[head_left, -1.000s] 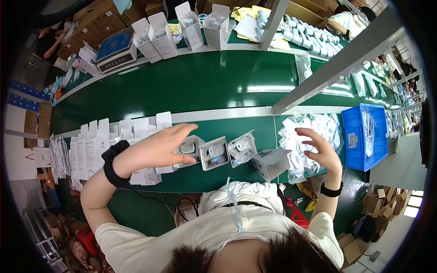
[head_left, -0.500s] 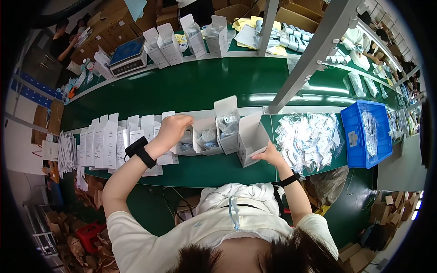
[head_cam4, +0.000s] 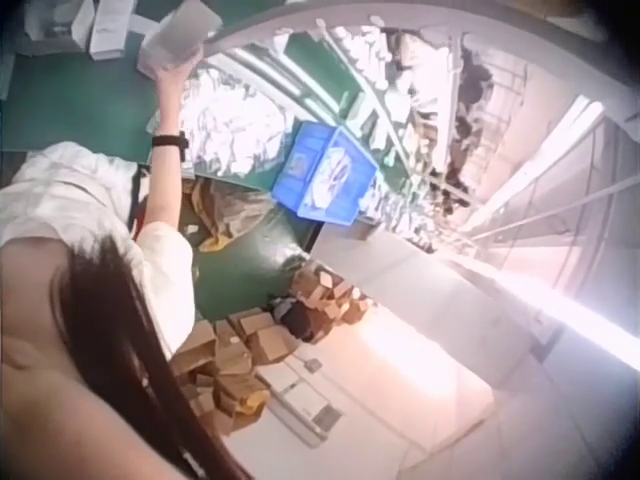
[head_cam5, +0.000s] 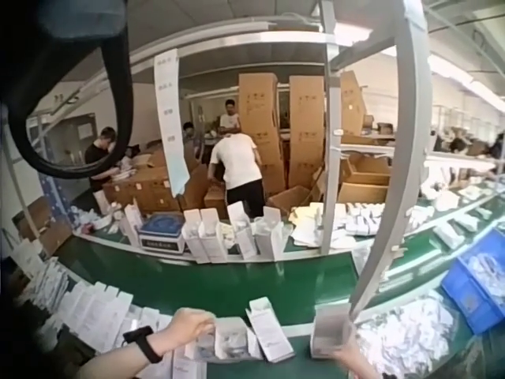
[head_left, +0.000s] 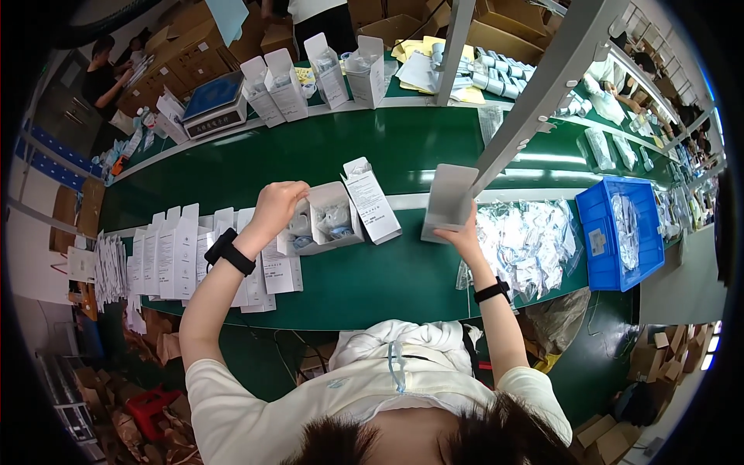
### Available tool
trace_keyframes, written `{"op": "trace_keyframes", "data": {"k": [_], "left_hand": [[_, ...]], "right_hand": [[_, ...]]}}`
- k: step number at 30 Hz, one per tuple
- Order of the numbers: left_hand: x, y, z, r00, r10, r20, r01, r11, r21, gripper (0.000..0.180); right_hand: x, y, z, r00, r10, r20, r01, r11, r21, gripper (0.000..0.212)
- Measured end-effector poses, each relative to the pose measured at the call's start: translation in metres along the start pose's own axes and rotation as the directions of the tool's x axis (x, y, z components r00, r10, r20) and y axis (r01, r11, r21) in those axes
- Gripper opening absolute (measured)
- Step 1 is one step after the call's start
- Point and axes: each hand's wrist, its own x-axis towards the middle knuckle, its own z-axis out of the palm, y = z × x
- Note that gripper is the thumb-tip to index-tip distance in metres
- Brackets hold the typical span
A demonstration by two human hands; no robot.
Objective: Packing electronic components into white cardboard boxes and organizing them on an assembly line.
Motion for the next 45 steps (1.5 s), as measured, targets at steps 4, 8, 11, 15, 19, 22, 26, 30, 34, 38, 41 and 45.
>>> {"op": "trace_keyframes", "data": {"k": [4, 8, 11, 15, 19, 22, 26, 30, 34, 38, 41, 45], "left_hand": [[0.017, -0.018, -0.006, 1.0, -0.005, -0.023, 0.006, 0.999, 0.033, 0.006], [0.023, -0.03, -0.01, 0.998, -0.054, -0.016, 0.055, 0.996, 0.075, 0.007], [0.025, -0.037, -0.009, 0.996, -0.085, -0.015, 0.086, 0.994, 0.063, 0.007], [0.034, -0.043, -0.003, 0.997, -0.074, 0.03, 0.074, 0.997, 0.03, 0.008], [0.044, -0.048, -0.007, 0.996, -0.043, 0.082, 0.043, 0.999, -0.002, 0.009], [0.049, -0.047, -0.005, 0.993, -0.062, 0.1, 0.059, 0.998, 0.034, 0.01], [0.048, -0.045, -0.004, 0.99, -0.094, 0.101, 0.082, 0.99, 0.113, 0.011], [0.05, -0.044, -0.006, 0.985, -0.123, 0.119, 0.11, 0.988, 0.113, 0.011], [0.049, -0.043, -0.008, 0.981, -0.151, 0.125, 0.14, 0.986, 0.094, 0.011], [0.051, -0.04, -0.007, 0.969, -0.175, 0.175, 0.178, 0.984, 0.0, 0.011], [0.046, -0.033, -0.005, 0.974, -0.17, 0.153, 0.175, 0.984, -0.021, 0.013], [0.039, -0.028, -0.011, 0.975, -0.178, 0.131, 0.18, 0.984, -0.003, 0.015]], "right_hand": [[0.041, 0.025, 0.027, 0.994, -0.089, -0.067, 0.094, 0.993, 0.075, 0.097], [0.044, 0.035, 0.023, 0.991, -0.116, -0.068, 0.115, 0.993, -0.018, 0.09], [0.007, 0.012, 0.028, 0.889, -0.315, -0.332, 0.197, 0.918, -0.343, 0.073], [-0.032, -0.012, 0.047, 0.775, -0.606, 0.179, 0.599, 0.614, -0.514, 0.057], [-0.001, -0.027, 0.125, 0.921, -0.31, 0.237, 0.385, 0.626, -0.678, 0.064], [0.028, -0.023, 0.155, 0.981, -0.031, 0.192, 0.177, 0.551, -0.816, 0.077], [0.035, -0.015, 0.16, 0.941, 0.284, 0.184, -0.008, 0.563, -0.826, 0.091], [0.016, 0.005, 0.141, 0.987, 0.046, 0.157, 0.071, 0.744, -0.665, 0.096], [0.0, 0.015, 0.136, 0.969, -0.247, 0.022, 0.228, 0.855, -0.466, 0.096], [0.014, 0.026, 0.154, 0.918, -0.376, -0.124, 0.312, 0.88, -0.357, 0.096], [0.028, 0.047, 0.169, 0.878, -0.447, -0.173, 0.363, 0.856, -0.369, 0.096], [0.011, 0.067, 0.174, 0.827, -0.559, -0.058, 0.497, 0.774, -0.392, 0.096]]}}
